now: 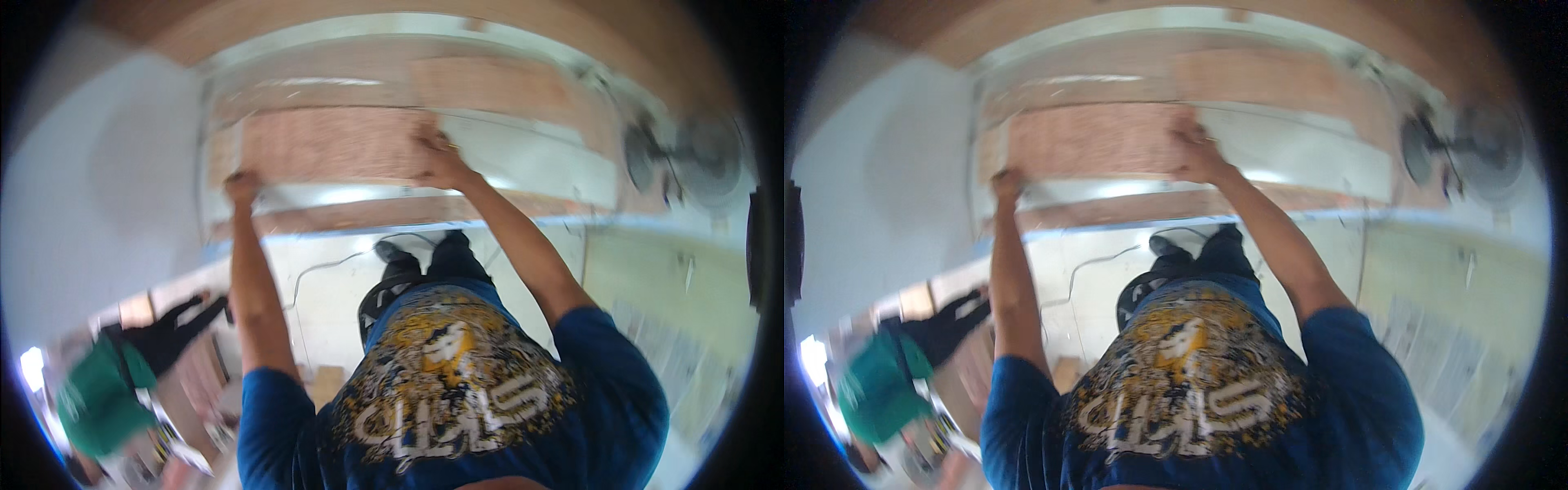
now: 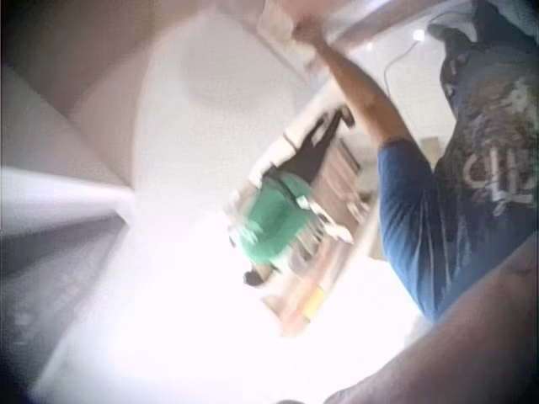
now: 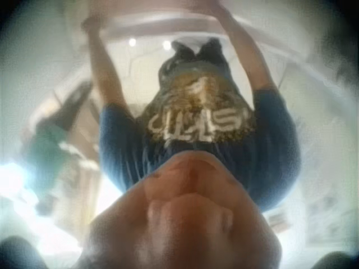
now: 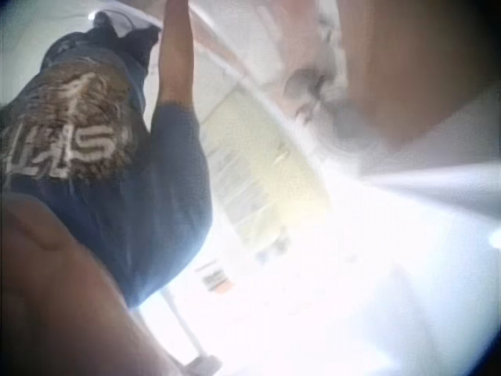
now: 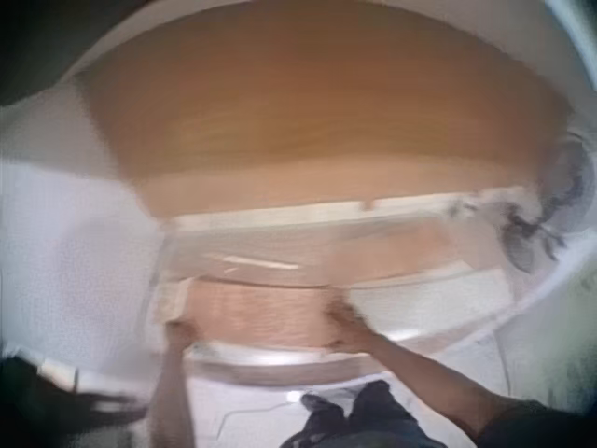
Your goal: The person aligns and secures wooden panels onto a white shelving unit using a red utility knife to mark and adjust the pieces. They repeatedly position the panels, press them into place, and use the knife to ensure proper fit.
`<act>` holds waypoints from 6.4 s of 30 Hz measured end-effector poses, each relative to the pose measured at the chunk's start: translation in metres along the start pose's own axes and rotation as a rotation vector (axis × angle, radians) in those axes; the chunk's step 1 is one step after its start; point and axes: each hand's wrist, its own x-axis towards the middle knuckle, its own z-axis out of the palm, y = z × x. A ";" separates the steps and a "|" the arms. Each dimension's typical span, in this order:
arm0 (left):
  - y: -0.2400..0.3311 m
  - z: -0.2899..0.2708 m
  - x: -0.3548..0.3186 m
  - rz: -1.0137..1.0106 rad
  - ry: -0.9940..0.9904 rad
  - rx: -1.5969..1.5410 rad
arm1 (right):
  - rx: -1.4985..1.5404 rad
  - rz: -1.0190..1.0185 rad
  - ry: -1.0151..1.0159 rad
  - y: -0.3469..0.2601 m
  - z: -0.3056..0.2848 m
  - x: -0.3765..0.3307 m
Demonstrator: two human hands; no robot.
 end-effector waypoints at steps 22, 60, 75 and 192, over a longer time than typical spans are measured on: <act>0.175 0.091 -0.379 -0.642 -0.315 -0.358 | 1.594 1.354 1.278 0.357 -0.160 -0.112; 0.468 0.319 -0.379 0.714 -0.542 0.466 | 1.302 1.269 0.554 0.226 -0.090 -0.423; 0.427 0.339 -0.379 0.807 -0.430 0.308 | -0.068 1.010 1.036 0.292 -0.106 -0.488; 0.357 0.232 -0.308 0.551 -0.066 0.252 | 0.065 0.337 -0.091 0.156 -0.081 -0.103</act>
